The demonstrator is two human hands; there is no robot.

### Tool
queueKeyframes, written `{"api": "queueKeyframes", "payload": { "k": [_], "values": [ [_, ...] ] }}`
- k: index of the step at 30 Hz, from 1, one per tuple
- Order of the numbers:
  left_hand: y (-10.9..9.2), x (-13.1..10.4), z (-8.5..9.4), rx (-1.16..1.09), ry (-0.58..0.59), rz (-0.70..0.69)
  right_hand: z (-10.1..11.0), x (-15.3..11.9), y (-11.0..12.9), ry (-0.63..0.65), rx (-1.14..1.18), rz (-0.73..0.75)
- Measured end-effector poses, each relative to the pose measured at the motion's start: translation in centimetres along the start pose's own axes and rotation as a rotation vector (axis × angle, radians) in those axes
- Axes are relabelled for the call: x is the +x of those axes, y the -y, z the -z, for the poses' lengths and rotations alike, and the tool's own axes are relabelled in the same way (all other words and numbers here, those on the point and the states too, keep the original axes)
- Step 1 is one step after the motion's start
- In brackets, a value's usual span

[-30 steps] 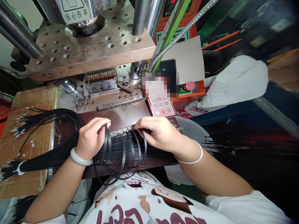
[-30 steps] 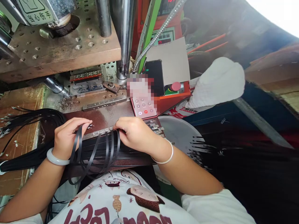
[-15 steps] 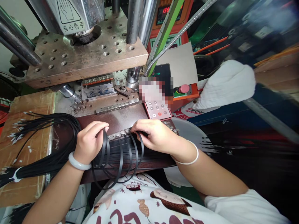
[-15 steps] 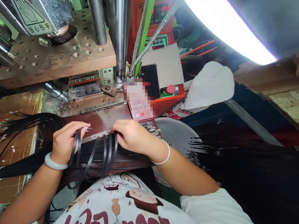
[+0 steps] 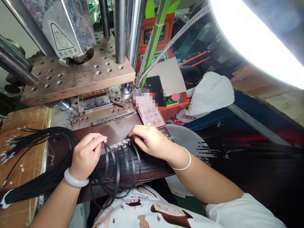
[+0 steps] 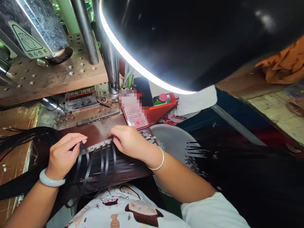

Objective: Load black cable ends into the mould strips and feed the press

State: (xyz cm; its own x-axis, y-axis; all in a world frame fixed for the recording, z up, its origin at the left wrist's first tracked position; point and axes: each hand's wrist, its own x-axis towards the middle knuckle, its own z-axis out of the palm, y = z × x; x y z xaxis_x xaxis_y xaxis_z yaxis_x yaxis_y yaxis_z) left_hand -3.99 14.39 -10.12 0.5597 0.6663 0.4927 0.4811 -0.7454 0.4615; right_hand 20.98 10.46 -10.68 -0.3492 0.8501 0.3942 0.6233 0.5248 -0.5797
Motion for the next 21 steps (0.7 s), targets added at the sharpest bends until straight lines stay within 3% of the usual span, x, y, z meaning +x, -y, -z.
{"api": "queueKeyframes", "payload": {
  "k": [21],
  "values": [
    [-0.14, 0.21, 0.20, 0.057, 0.011, -0.049, 0.02, -0.01, 0.08, -0.020, 0.031, 0.016]
  ]
}}
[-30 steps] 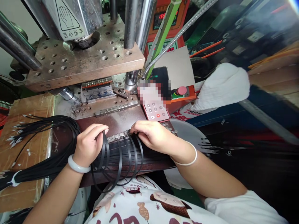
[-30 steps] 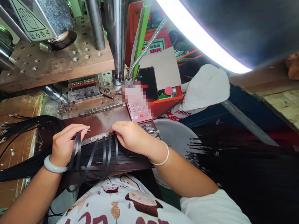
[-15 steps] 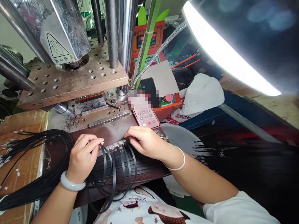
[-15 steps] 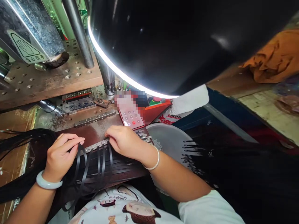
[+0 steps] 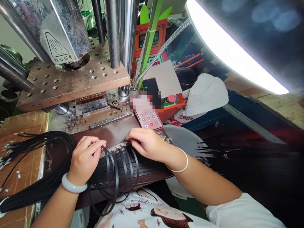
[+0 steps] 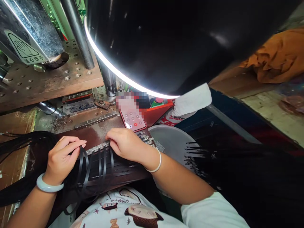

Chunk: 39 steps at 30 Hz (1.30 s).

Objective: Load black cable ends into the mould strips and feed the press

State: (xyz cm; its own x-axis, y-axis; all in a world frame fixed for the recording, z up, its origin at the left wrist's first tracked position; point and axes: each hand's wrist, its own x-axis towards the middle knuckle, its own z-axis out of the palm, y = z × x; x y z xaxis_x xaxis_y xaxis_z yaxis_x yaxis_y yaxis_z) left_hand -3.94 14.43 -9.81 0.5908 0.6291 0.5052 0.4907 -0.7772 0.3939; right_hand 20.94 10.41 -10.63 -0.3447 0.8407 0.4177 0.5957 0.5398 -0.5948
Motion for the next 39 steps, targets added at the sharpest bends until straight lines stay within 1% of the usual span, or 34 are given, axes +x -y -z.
{"api": "queueKeyframes", "payload": {
  "k": [7, 21, 39],
  "values": [
    [-0.09, 0.07, -0.12, -0.012, -0.007, 0.011, -0.01, 0.09, 0.13, 0.005, -0.009, 0.002],
    [-0.12, 0.09, -0.21, -0.010, 0.021, -0.001, 0.03, 0.05, 0.15, 0.000, -0.026, 0.027],
    [-0.29, 0.20, -0.21, -0.010, 0.029, -0.008, 0.00, 0.00, 0.12, 0.020, -0.014, 0.015]
  ]
}}
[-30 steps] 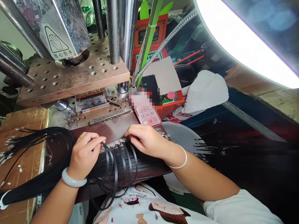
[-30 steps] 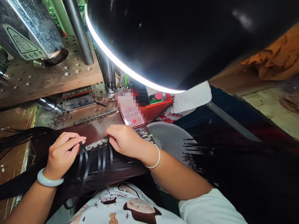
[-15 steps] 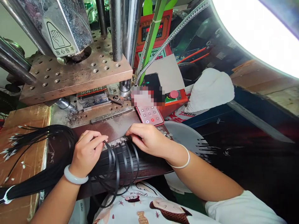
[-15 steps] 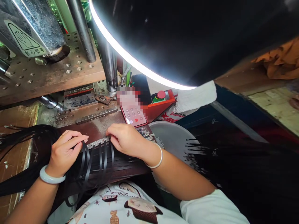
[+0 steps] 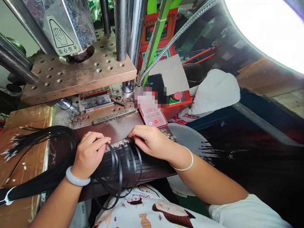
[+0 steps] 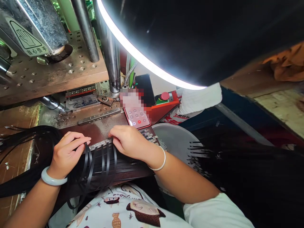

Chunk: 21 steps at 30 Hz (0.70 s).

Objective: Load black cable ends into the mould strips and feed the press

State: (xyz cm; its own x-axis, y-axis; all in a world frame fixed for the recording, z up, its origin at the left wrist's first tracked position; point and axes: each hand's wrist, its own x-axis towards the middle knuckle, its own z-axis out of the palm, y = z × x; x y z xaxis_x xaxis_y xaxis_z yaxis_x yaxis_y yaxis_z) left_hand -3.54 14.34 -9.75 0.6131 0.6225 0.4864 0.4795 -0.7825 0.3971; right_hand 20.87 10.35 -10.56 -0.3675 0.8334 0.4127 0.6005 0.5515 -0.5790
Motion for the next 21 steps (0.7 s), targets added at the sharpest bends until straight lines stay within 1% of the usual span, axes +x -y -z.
{"api": "queueKeyframes", "payload": {
  "k": [21],
  "values": [
    [0.02, -0.09, -0.01, -0.007, -0.003, 0.001, -0.08, 0.15, 0.05, 0.012, 0.000, -0.006]
  ]
}}
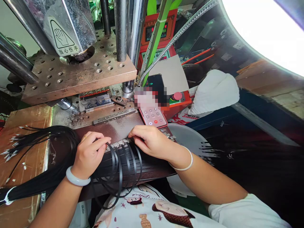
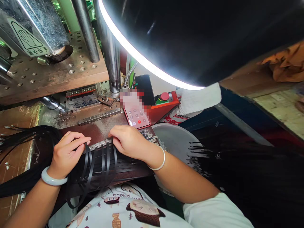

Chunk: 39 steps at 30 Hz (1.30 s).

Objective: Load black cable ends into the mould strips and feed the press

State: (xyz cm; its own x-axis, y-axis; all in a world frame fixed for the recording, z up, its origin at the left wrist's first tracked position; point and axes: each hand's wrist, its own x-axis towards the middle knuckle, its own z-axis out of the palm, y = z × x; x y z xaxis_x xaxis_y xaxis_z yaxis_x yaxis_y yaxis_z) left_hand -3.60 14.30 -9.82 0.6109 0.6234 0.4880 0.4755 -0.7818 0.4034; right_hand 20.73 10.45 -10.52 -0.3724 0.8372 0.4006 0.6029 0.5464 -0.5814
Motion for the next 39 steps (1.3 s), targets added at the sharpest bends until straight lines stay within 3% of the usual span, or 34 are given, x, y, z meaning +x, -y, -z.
{"api": "queueKeyframes", "payload": {
  "k": [29, 34, 39],
  "values": [
    [-0.09, 0.00, 0.08, 0.009, -0.008, 0.018, 0.03, -0.10, -0.01, 0.026, -0.001, -0.023],
    [-0.22, -0.24, 0.20, -0.008, -0.077, 0.068, 0.02, -0.10, -0.05, 0.013, -0.015, -0.009],
    [-0.11, -0.22, 0.33, -0.157, -0.220, 0.238, 0.13, -0.09, 0.05, -0.027, 0.026, -0.039]
  ]
}}
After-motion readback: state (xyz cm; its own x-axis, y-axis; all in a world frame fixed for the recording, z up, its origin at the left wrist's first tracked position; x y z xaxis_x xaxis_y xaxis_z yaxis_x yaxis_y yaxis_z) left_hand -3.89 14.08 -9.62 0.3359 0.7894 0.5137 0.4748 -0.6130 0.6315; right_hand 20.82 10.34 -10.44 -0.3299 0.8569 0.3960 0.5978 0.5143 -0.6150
